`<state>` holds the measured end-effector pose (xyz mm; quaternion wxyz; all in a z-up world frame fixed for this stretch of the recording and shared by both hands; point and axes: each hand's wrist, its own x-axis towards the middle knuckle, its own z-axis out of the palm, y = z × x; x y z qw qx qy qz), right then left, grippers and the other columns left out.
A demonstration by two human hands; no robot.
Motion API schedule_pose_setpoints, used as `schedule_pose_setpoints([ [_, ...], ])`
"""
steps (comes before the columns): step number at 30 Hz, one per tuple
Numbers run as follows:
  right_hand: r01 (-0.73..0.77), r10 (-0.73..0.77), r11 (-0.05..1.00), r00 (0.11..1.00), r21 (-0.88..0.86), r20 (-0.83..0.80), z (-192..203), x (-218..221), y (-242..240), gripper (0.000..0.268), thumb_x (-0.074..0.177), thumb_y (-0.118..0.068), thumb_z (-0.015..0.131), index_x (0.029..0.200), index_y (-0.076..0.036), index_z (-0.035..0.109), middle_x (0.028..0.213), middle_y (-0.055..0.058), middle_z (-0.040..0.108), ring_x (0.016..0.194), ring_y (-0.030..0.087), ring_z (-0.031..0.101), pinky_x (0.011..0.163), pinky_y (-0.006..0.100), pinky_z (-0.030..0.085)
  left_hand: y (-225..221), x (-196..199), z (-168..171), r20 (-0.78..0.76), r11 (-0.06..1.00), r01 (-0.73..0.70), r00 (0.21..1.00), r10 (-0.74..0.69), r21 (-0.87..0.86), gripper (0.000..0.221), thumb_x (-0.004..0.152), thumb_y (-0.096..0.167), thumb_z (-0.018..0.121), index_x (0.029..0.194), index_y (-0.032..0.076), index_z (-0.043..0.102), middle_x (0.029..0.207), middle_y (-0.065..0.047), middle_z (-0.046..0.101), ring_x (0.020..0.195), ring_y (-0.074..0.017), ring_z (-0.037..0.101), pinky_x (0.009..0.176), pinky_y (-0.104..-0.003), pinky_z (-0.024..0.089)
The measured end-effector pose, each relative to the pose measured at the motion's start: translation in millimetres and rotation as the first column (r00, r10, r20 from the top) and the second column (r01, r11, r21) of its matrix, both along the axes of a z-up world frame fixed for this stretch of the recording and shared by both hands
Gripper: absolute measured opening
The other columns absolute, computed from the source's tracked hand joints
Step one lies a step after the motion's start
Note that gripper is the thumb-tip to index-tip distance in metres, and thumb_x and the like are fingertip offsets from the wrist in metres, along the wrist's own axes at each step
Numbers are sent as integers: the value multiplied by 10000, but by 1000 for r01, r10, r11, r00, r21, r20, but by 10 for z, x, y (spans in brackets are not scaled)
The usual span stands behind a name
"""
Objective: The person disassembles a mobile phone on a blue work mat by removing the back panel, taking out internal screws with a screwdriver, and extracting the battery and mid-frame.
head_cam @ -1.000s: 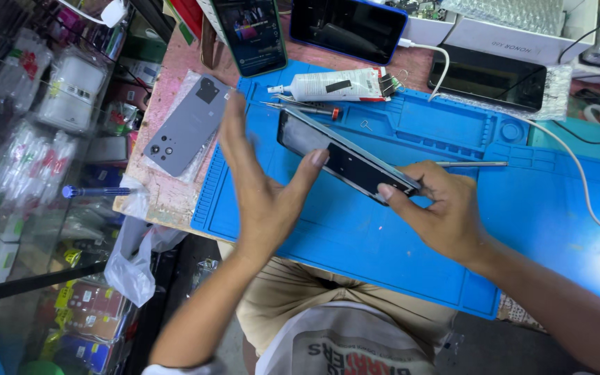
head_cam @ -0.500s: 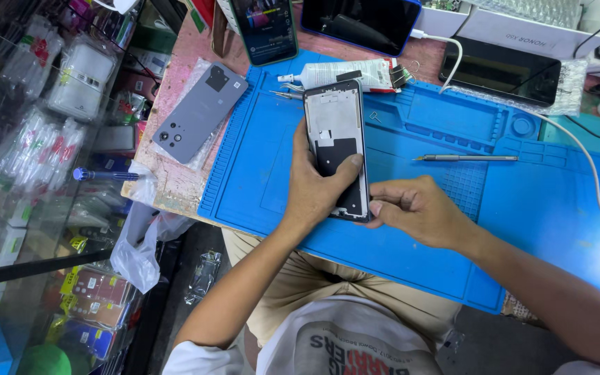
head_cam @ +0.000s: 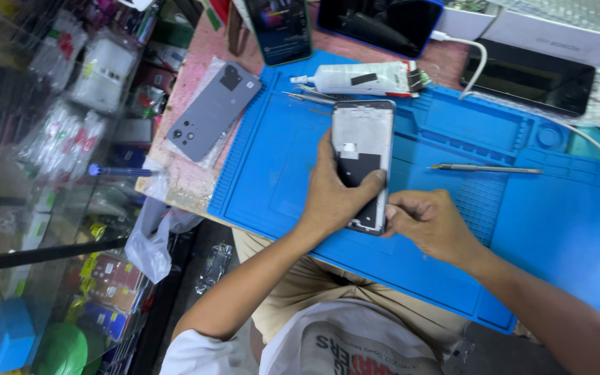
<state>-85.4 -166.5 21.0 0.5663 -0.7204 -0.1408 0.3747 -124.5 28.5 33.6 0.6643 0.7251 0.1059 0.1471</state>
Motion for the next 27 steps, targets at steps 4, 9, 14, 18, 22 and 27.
schedule_pose_setpoints([
  [4,47,-58,980,997,193,55,11,36,48,297,941,0,581,1229,56,628,1005,76,732,891,106,703,785,262,597,6,9,102,-48,997,5,999,-1,74,885,786,251,812,1485,-60,366,1201,-209,692,1060,-258,721,908,-373,590],
  [9,48,-81,972,987,228,140,-148,94,-23,272,986,21,566,1247,73,620,997,112,729,863,132,710,773,290,608,23,10,171,-130,991,88,989,-74,105,880,779,328,773,1475,-45,386,1177,-229,711,1031,-296,747,887,-374,593],
  [14,139,-160,973,982,186,103,-378,149,-96,172,1060,16,541,1152,101,660,912,171,741,783,207,735,722,356,643,34,-13,201,-46,979,116,993,-110,167,916,792,318,776,1515,-53,354,1260,-264,669,1140,-345,715,972,-402,574],
  [18,200,-222,943,973,268,56,-159,173,18,247,958,76,525,1191,54,603,1054,114,707,921,168,725,808,333,637,69,-57,251,-8,971,124,992,-125,206,981,791,340,790,1564,-51,329,1338,-299,630,1223,-394,673,1032,-422,543],
  [22,273,-345,884,929,379,134,87,154,87,390,942,97,503,1325,27,535,1176,114,678,1019,155,698,856,308,607,163,-83,345,-25,929,249,967,-252,272,1024,753,425,803,1555,-30,357,1344,-291,643,1223,-411,678,1023,-418,547],
  [27,314,-393,824,916,472,75,-71,332,-89,178,1116,35,466,1215,112,592,1070,189,703,901,217,728,843,338,626,103,2,505,-288,777,359,928,-238,517,1317,638,565,828,1577,-64,151,1196,-273,589,1021,-422,671,815,-464,554],
])
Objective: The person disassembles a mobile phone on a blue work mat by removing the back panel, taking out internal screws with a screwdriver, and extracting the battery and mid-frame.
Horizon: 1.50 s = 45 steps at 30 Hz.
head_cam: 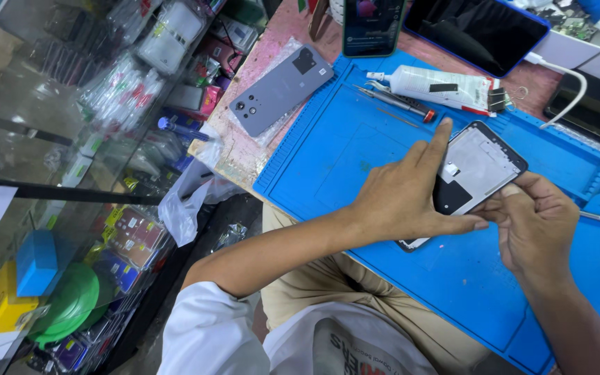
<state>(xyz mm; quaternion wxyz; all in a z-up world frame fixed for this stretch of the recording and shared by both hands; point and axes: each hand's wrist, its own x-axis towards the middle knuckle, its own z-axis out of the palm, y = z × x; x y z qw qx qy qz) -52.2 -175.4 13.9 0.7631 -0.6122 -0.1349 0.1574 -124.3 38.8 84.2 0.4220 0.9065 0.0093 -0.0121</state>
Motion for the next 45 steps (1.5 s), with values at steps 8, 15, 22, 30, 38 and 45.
schedule_pose_setpoints([
  [8,107,-102,984,994,-141,47,-94,2,-38,191,1088,-6,516,1170,113,641,1026,181,723,858,196,738,808,340,645,-143,97,-187,275,1000,-30,961,26,9,1132,709,385,806,1587,-52,242,1167,-231,574,1017,-397,646,815,-480,579],
  [15,-69,65,992,997,-109,-33,12,28,-36,285,1056,4,540,1307,117,614,1103,182,715,917,201,723,824,358,634,17,103,-22,177,1000,0,984,0,-2,994,710,452,820,1509,48,390,1100,-163,620,909,-337,703,713,-463,573],
  [22,-479,489,867,870,133,-56,202,107,-95,822,857,91,554,1615,-28,257,1376,188,620,1232,215,641,1015,340,530,179,63,-57,322,965,226,911,-258,134,979,715,432,851,1492,29,414,1143,-172,646,1027,-368,681,827,-475,556],
  [30,-386,378,920,919,-68,-113,136,91,-85,495,953,50,588,1439,29,502,1128,154,712,1033,145,686,880,289,579,300,88,-135,396,910,369,819,-415,191,860,725,383,882,1380,12,468,1189,-175,637,1033,-372,659,900,-469,532],
  [38,-317,306,943,946,-103,-109,-10,54,-137,189,971,-8,631,1153,40,648,1011,95,723,887,100,692,778,267,592,352,69,-93,423,820,458,705,-570,343,823,755,397,841,1380,-30,519,1234,-192,605,975,-347,634,828,-436,528],
  [45,-408,394,913,897,-29,-200,-18,11,-140,112,979,-2,648,1081,44,646,951,111,715,817,124,696,733,300,622,378,128,-48,402,726,535,607,-686,431,786,763,395,823,1341,-56,541,1206,-185,609,951,-318,632,831,-423,535],
])
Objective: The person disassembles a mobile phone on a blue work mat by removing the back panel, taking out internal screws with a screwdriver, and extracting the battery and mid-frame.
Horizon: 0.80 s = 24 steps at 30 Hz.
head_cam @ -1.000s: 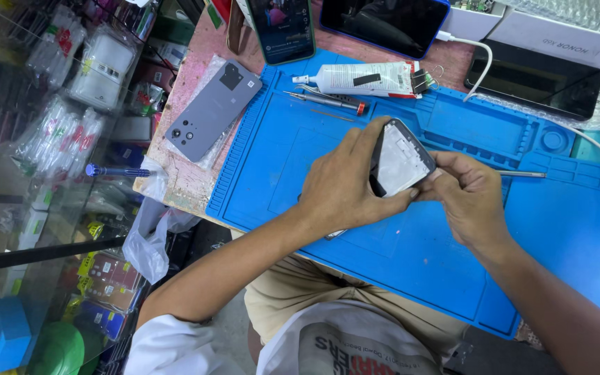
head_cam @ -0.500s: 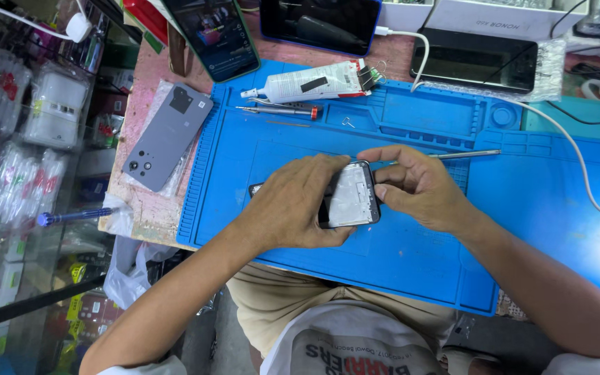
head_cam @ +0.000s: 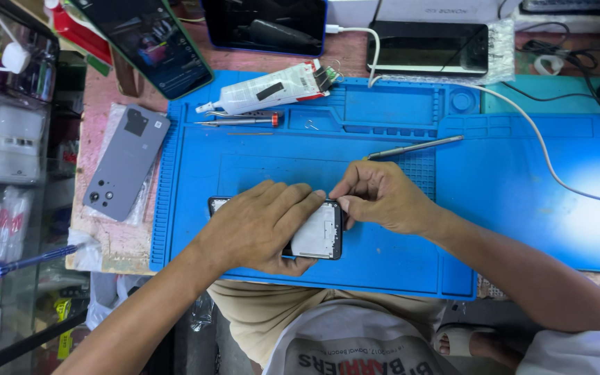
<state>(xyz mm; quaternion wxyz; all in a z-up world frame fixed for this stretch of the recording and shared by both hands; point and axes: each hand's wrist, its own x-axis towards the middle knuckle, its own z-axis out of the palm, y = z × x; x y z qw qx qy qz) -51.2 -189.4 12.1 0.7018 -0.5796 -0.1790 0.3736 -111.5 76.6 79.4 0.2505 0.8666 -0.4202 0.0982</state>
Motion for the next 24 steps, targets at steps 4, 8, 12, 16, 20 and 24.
schedule_pose_setpoints([
  [4,-41,41,999,999,8,-2,105,4,52,319,949,-3,574,1268,9,556,1070,83,712,908,103,679,763,279,615,1,64,43,-21,997,42,999,-40,69,763,768,384,812,1326,-64,546,1221,-198,607,943,-319,627,845,-426,521],
  [8,-128,120,983,991,-134,-66,189,84,99,408,976,-55,511,1376,0,568,1099,79,716,907,127,703,737,305,642,-22,109,104,19,982,62,998,-66,177,753,761,373,805,1323,-58,548,1241,-213,601,984,-329,617,884,-458,489],
  [12,-150,157,980,986,-132,46,205,112,68,392,947,4,554,1337,1,599,1116,82,740,964,104,685,808,280,592,-49,65,168,-13,997,-3,1000,4,82,827,717,397,814,1372,-24,537,1247,-188,582,1122,-355,604,983,-489,461],
  [16,-44,80,984,975,-173,207,207,33,87,382,923,25,574,1296,-3,652,1093,67,760,978,73,672,862,248,565,-81,30,134,-196,997,-80,977,81,12,872,659,409,853,1354,-16,541,1250,-193,582,1095,-373,592,978,-491,463],
  [20,-13,27,995,990,-101,136,210,32,131,399,942,31,541,1328,27,641,1131,95,747,1020,119,690,877,291,590,-124,60,86,-211,993,-118,971,111,-22,900,603,395,870,1346,-1,551,1248,-196,590,1110,-397,589,960,-495,471],
  [24,-254,229,966,928,-47,-295,223,74,52,601,867,31,531,1447,-85,426,1133,95,689,974,215,723,787,391,648,-209,95,109,-155,995,-96,984,91,-23,863,614,344,851,1344,2,542,1253,-184,601,1129,-380,599,1004,-512,454],
])
